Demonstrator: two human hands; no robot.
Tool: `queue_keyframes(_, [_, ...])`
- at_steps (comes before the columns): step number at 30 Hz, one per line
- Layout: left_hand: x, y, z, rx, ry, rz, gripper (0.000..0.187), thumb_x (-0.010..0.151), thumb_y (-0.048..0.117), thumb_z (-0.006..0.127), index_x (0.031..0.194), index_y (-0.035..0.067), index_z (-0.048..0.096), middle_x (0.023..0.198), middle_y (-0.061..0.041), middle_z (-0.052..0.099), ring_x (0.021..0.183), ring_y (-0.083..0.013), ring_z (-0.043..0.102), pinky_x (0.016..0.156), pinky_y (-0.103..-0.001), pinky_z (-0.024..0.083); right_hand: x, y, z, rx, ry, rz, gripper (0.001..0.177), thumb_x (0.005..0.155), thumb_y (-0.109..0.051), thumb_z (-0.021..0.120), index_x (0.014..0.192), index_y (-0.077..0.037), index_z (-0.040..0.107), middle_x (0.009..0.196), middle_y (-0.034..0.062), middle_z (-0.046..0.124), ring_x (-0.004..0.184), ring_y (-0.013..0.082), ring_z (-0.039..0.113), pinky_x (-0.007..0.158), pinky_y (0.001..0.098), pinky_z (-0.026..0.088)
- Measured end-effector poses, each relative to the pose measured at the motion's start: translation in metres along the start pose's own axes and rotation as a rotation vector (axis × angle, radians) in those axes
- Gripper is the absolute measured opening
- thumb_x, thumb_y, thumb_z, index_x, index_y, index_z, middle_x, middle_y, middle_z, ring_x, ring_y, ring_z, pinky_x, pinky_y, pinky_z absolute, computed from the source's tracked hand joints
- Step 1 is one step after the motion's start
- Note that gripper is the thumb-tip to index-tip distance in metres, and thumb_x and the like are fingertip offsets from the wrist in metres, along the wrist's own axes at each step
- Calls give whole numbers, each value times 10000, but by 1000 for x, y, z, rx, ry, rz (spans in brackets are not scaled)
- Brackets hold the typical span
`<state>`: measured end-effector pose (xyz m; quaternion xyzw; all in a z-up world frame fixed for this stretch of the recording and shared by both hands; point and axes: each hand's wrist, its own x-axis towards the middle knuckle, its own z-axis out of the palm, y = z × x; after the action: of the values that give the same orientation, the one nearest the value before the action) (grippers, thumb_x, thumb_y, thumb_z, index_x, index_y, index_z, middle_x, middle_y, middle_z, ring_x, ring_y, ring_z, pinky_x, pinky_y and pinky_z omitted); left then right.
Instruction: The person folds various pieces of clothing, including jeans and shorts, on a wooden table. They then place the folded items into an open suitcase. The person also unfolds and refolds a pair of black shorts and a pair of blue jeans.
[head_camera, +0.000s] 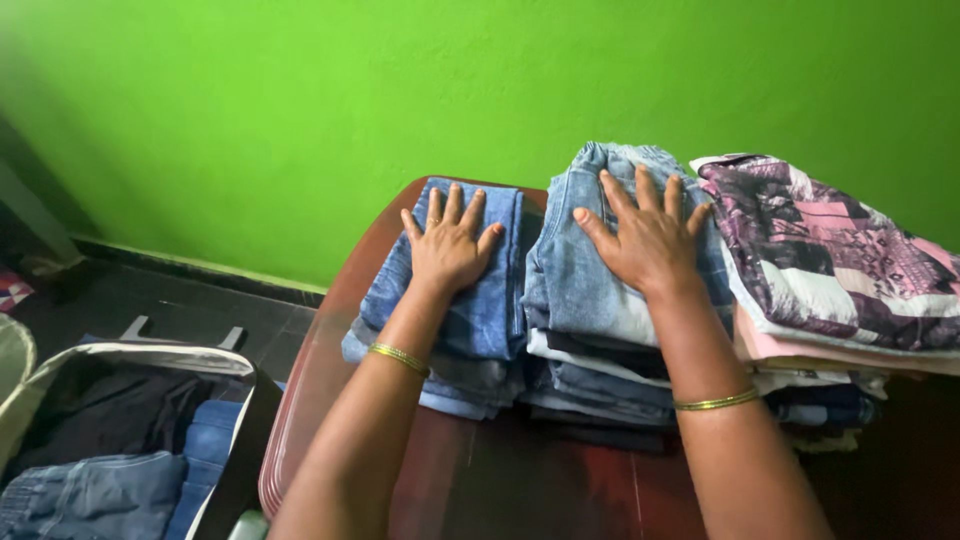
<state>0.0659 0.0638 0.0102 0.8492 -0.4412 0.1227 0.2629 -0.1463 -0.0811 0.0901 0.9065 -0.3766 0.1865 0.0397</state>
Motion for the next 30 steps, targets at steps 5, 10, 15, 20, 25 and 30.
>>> queue_keyframes(5, [-34, 5, -5, -12, -23, 70, 846, 900, 737, 474, 1583, 257, 337, 1662, -175, 215, 1530, -420, 119, 1146, -726, 27, -2, 0, 2, 5, 2, 7, 828, 869, -845, 244, 1577, -421, 307, 1691, 61, 191, 1539, 444, 83, 1151, 763, 17])
queue_keyframes(10, [-66, 11, -11, -16, -20, 73, 852, 868, 706, 516, 1576, 263, 347, 1654, -173, 236, 1528, -416, 135, 1165, -700, 37, -7, -4, -3, 19, 0, 19, 823, 863, -844, 224, 1573, -435, 298, 1700, 30, 167, 1545, 427, 63, 1166, 744, 4])
queue_keyframes(15, [-61, 16, -20, -440, 180, 53, 652, 1000, 499, 561, 1504, 95, 466, 1555, -202, 472, 1481, -396, 369, 1192, -594, 215, -6, -8, -13, 16, -40, 40, 828, 847, -849, 209, 1570, -453, 281, 1701, 6, 150, 1550, 409, 59, 1185, 720, -6])
queue_keyframes(20, [-91, 71, -46, -843, 159, 59, 567, 947, 369, 660, 1404, 50, 557, 1366, -222, 641, 1240, -363, 653, 1056, -403, 496, -12, -10, -25, 72, -75, 26, 820, 857, -835, 175, 1581, -462, 265, 1708, 9, 122, 1548, 415, 74, 1186, 719, -15])
queue_keyframes(25, [-107, 103, -37, -866, 107, 128, 688, 915, 373, 710, 1453, 6, 487, 1380, -283, 608, 1299, -395, 594, 1086, -438, 459, -4, -16, -31, 21, -88, 33, 806, 858, -840, 195, 1575, -476, 256, 1708, -4, 127, 1561, 406, 57, 1194, 714, -23])
queue_keyframes(30, [-115, 99, -20, -904, 112, 199, 748, 934, 366, 716, 1498, -25, 417, 1460, -300, 533, 1376, -402, 517, 1127, -453, 413, -17, -18, -11, 37, -46, 50, 811, 866, -827, 254, 1592, -473, 192, 1709, 13, 121, 1554, 407, 50, 1170, 732, -7])
